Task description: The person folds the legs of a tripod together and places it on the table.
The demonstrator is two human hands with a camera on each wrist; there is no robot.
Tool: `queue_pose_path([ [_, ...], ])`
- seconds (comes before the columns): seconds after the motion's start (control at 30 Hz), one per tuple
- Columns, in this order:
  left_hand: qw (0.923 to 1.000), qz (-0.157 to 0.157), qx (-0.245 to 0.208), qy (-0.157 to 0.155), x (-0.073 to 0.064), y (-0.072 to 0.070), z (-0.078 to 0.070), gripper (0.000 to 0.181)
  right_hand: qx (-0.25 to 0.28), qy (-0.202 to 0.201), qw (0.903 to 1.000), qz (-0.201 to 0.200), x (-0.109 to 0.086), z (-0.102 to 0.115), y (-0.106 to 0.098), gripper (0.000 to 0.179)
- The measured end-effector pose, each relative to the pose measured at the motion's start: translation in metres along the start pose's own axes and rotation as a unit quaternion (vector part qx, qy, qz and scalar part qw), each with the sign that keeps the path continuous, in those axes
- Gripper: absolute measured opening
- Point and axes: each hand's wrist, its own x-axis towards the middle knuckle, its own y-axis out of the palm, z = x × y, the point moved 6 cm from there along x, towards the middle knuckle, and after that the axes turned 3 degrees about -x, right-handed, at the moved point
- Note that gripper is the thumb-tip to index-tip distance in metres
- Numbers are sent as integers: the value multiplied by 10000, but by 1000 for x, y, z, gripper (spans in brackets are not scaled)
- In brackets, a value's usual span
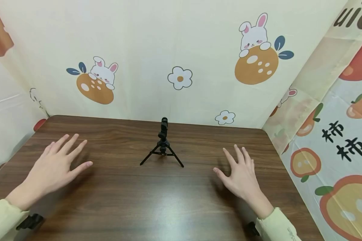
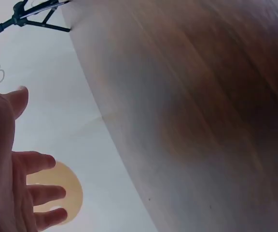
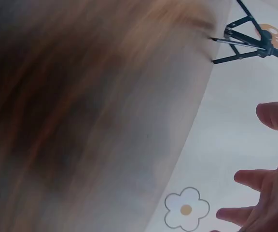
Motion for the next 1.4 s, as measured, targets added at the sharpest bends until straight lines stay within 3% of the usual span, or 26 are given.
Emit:
queue_pose_path([
  [0.37, 9965, -70, -821, -167, 7, 1, -22, 53, 1297, 119, 9911, 254, 5, 15, 8, 61],
  [0.53, 9892, -14, -1458, -129, 13, 8, -34, 36, 1623, 156, 9861, 318, 8, 23, 13, 57],
  [0.7, 9691, 257, -2437, -282, 20, 15, -48, 25, 1787, 164, 9833, 300, 15, 33, 17, 56],
  [0.93, 9254, 284, -3767, -301, 42, 26, -68, 12, 2305, -23, 9726, 312, 32, 56, 16, 55],
  [1.13, 9026, 388, -4270, -379, 58, 37, -83, 18, 2799, -170, 9595, 262, 44, 77, 13, 54],
  [1.4, 8688, 452, -4914, -411, 81, 63, -108, 25, 3284, -415, 9431, 320, 61, 106, 8, 54],
])
